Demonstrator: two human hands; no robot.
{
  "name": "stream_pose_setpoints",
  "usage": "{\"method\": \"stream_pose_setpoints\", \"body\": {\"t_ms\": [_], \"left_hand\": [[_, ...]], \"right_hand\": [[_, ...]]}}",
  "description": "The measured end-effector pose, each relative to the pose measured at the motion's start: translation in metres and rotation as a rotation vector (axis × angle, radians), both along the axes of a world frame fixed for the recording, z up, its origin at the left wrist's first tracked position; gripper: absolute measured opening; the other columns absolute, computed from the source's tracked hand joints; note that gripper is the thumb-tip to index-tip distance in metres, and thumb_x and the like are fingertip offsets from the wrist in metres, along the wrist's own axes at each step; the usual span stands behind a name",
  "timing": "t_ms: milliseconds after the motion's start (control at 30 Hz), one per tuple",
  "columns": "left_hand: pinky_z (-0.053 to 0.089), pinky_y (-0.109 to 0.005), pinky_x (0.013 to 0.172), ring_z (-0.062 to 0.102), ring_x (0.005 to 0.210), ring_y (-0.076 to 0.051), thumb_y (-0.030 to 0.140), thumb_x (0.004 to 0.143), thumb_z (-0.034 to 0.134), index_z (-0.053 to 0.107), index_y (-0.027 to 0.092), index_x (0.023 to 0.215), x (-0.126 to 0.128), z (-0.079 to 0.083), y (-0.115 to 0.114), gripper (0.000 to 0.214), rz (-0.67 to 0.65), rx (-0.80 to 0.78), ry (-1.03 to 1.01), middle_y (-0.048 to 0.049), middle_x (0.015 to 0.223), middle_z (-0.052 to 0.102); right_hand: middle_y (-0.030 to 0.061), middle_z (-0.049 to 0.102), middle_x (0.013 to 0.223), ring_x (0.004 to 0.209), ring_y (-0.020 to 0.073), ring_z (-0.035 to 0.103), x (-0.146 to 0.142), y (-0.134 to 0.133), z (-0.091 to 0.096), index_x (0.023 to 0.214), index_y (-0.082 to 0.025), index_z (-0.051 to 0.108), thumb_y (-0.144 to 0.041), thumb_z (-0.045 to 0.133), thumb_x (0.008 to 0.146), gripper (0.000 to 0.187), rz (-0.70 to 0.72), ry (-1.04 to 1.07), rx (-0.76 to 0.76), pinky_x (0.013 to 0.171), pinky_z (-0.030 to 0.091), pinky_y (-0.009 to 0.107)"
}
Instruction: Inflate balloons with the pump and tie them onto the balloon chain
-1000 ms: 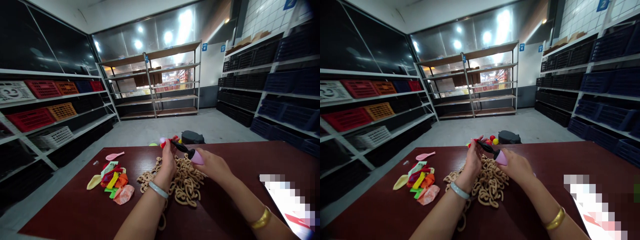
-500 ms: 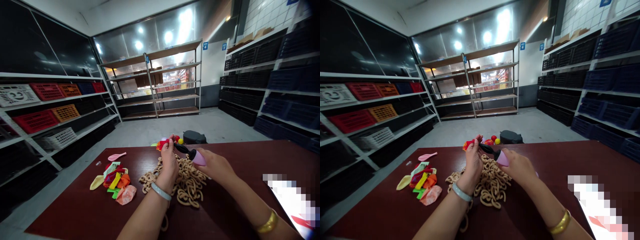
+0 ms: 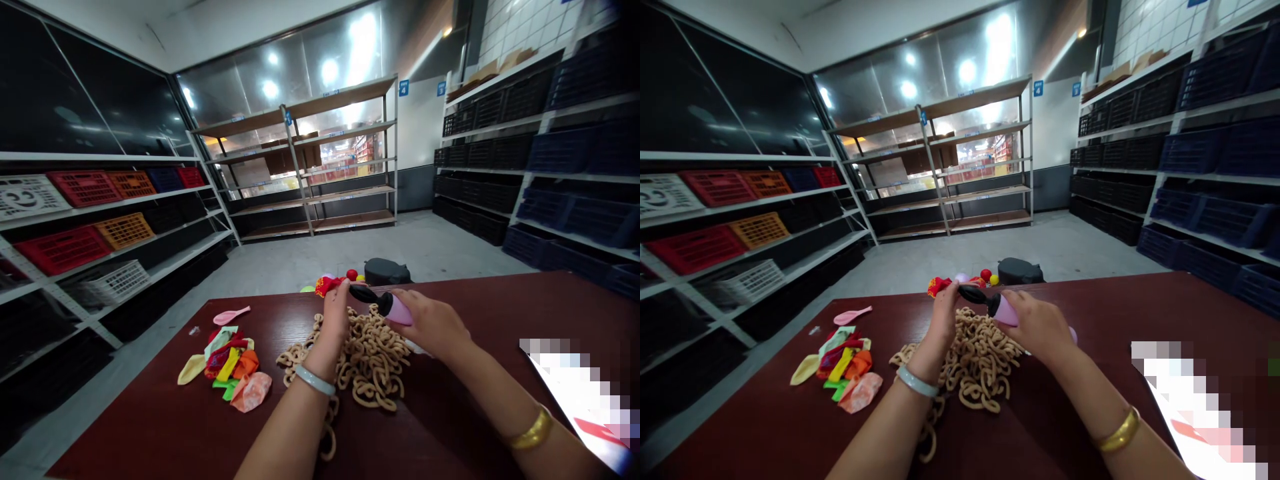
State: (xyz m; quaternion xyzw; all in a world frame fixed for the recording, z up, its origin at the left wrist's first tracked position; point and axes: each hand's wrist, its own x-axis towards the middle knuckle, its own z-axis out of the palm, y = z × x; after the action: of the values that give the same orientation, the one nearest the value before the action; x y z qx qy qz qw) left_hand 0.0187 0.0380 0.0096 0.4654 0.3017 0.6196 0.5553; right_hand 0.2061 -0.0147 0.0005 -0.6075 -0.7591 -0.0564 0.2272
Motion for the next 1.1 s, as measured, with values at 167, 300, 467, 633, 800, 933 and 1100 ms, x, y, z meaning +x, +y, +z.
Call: {"method": "stream_pose_setpoints", "body": {"t_ms": [167,300,467,633,800,933,1100], "left_hand": [[0.04,-0.035,0.098,0.062,0.106,-0.023,0.025,0.073,0.068,0.067,0.016,0.088,0.004,0.008,-0.003,0.018,0.025,-0.027,-0.297,-0.0078,0.099,0.071],[0.039,-0.031,0.099,0.064,0.103,-0.02,0.025,0.07,0.073,0.064,0.015,0.079,0.006,0.013,-0.009,0.016,-0.025,-0.099,-0.395,-0.0073,0.097,0.071],[0.042,-0.033,0.096,0.062,0.106,-0.021,0.044,0.076,0.068,0.066,0.017,0.083,0.003,0.013,-0.009,0.027,-0.081,-0.094,-0.4,-0.0074,0.099,0.071],[0.041,-0.036,0.099,0.062,0.106,-0.021,0.039,0.073,0.073,0.069,0.017,0.088,0.004,0.005,-0.001,0.027,-0.022,-0.004,-0.353,-0.0079,0.105,0.07],[0.039,-0.036,0.1,0.063,0.102,-0.02,0.031,0.07,0.077,0.07,0.017,0.081,0.004,0.0,0.005,0.019,-0.008,0.054,-0.381,-0.0073,0.099,0.071],[0.04,-0.038,0.1,0.062,0.105,-0.022,0.031,0.07,0.076,0.07,0.017,0.079,0.001,0.001,0.004,0.019,-0.018,0.089,-0.257,-0.0077,0.099,0.07],[0.035,-0.036,0.103,0.055,0.116,-0.025,0.032,0.076,0.07,0.073,0.015,0.087,-0.001,0.002,0.0,0.02,-0.048,0.137,0.004,-0.0106,0.106,0.07]], "right_hand": [[0.0082,0.061,0.122,0.097,0.0266,0.063,-0.007,-0.001,-0.002,0.129,-0.027,0.047,-0.055,0.05,0.081,0.055,-0.031,0.012,-0.006,0.073,0.046,0.035],[0.0077,0.061,0.121,0.097,0.0266,0.063,-0.008,-0.002,-0.001,0.13,-0.028,0.046,-0.055,0.049,0.082,0.055,-0.043,0.029,-0.003,0.072,0.046,0.036],[0.0081,0.061,0.122,0.1,0.0264,0.062,-0.006,-0.001,0.0,0.129,-0.027,0.048,-0.055,0.05,0.081,0.056,-0.044,0.068,-0.007,0.073,0.047,0.036],[0.0085,0.061,0.123,0.102,0.0265,0.061,-0.006,-0.001,-0.001,0.128,-0.027,0.049,-0.053,0.053,0.08,0.055,-0.036,0.097,-0.006,0.075,0.047,0.036],[0.0061,0.061,0.123,0.101,0.027,0.062,-0.007,-0.001,-0.002,0.127,-0.027,0.048,-0.054,0.052,0.081,0.054,-0.014,0.099,-0.006,0.074,0.048,0.037],[0.0065,0.06,0.125,0.103,0.0267,0.062,-0.003,0.0,-0.003,0.127,-0.026,0.048,-0.052,0.053,0.08,0.054,-0.006,0.094,0.0,0.076,0.048,0.037],[0.0075,0.06,0.126,0.105,0.0261,0.061,0.0,0.002,-0.004,0.128,-0.024,0.047,-0.053,0.051,0.082,0.055,0.004,0.079,0.012,0.077,0.048,0.036]]}}
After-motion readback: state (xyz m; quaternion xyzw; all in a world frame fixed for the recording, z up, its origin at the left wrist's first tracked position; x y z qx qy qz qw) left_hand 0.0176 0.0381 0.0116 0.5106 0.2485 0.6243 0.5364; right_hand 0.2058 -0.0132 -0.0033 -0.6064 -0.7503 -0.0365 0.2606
